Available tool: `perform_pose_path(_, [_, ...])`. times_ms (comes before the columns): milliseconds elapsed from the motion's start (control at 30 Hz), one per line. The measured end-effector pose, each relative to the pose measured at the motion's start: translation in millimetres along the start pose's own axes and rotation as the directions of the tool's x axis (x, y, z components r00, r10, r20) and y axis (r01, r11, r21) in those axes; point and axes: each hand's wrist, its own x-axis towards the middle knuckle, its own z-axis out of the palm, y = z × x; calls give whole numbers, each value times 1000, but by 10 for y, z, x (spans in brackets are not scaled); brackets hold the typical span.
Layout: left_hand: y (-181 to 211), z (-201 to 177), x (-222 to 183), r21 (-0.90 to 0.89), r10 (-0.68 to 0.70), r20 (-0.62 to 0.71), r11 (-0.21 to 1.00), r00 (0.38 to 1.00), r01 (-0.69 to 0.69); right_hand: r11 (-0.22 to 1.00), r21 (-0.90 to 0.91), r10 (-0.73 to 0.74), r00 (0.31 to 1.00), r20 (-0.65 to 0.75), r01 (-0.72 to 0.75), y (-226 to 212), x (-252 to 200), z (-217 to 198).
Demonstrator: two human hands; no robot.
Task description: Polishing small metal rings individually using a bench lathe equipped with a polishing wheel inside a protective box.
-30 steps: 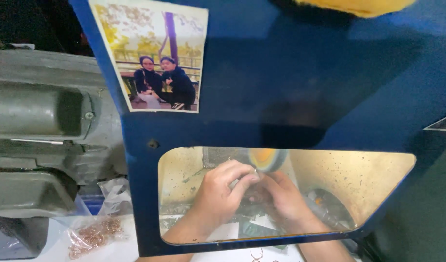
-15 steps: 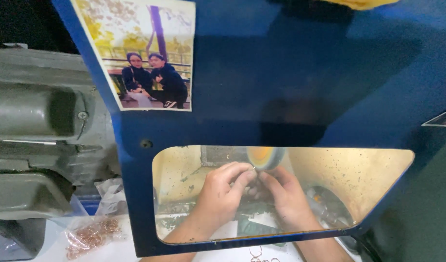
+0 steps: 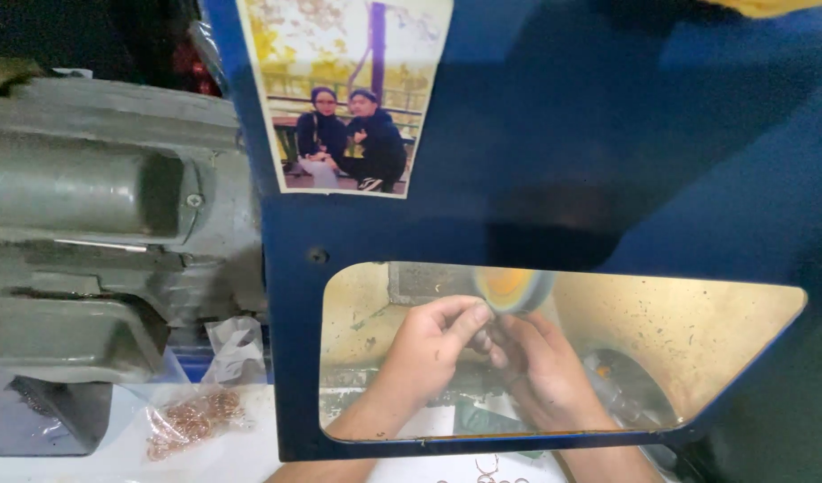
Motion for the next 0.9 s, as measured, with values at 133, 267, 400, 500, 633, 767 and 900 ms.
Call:
perform_pose_path(133, [109,-60,-53,67,-27,-19,997,999,29,999,-30,-36,994,99,40,-27,-38,122])
perform_pose_path(267, [249,-173,-141,292,114,83,947,990,-134,938,-326,-141,988,-58,115,7,-47,57])
perform_pose_path(400, [149,-186,-106,398,295,100,864,950,-310,913,-390,-173,979,-111,118,41,-23,18])
perform_pose_path(500, [173,-188,-104,420,275,79,862,958,-282,951,-288,-143,985,-96,110,-59,-133,285])
perform_pose_path(633, [77,-202,-67,419,319,57,852,946,-313,969,-238,-91,988,-122,60,-106,-157,405])
perform_pose_path(767, [122,-184,-71,392,256,30,886,966,-246,979,-195,-83,991,-103,61,-107,-162,417])
perform_pose_path(900, [189,-151,-67,299,145,22,943,989,-145,985,-174,-18,990,-137,-6,-199,-213,485])
